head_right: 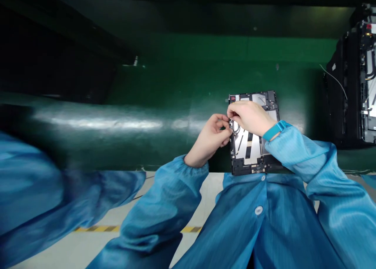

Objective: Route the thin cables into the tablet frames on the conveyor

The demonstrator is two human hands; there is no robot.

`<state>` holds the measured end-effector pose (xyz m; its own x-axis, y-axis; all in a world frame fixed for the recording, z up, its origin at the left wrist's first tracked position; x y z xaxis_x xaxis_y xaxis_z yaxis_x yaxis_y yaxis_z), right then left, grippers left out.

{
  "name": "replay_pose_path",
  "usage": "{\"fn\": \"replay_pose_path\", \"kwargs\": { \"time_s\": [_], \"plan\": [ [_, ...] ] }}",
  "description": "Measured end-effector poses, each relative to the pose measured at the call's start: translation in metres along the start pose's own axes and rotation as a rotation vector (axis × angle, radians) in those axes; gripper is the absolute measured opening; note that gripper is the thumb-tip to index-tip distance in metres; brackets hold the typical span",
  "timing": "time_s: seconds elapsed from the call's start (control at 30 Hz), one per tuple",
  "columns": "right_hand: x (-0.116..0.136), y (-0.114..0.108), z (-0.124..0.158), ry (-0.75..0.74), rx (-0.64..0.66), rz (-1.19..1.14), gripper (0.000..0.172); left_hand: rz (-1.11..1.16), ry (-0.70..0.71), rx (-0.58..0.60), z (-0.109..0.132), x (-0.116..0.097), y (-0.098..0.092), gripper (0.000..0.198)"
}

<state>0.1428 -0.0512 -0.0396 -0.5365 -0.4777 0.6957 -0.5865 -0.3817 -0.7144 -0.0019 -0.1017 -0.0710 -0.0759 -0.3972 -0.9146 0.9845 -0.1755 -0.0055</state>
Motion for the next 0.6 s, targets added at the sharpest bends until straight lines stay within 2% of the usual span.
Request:
{"fn": "replay_pose_path", "kwargs": {
  "time_s": [0.33,0.5,0.6],
  "plan": [
    [0.0,0.003,-0.003,0.03,-0.004,0.011,0.018,-0.133,0.01,-0.024,-0.004,-0.008,-0.002,0.035],
    [-0.001,0.003,-0.005,0.028,-0.017,0.006,0.017,-0.096,-0.073,0.008,-0.008,-0.012,-0.003,0.036],
    [-0.004,0.0,-0.008,0.05,-0.088,0.037,0.017,-0.092,-0.122,0.035,-0.014,-0.015,-0.003,0.037]
  ]
}}
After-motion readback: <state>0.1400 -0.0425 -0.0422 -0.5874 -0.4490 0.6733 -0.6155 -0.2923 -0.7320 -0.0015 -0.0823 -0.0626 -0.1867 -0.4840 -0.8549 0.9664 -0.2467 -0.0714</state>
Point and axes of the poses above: each hand's wrist, its own z-axis away from the middle knuckle, its own y-axis out of the palm, x = y × z, the point moved 4 cm from there along -z, towards the middle knuckle, and after that the axes turned 3 degrees about x, right-handed, at the moved point
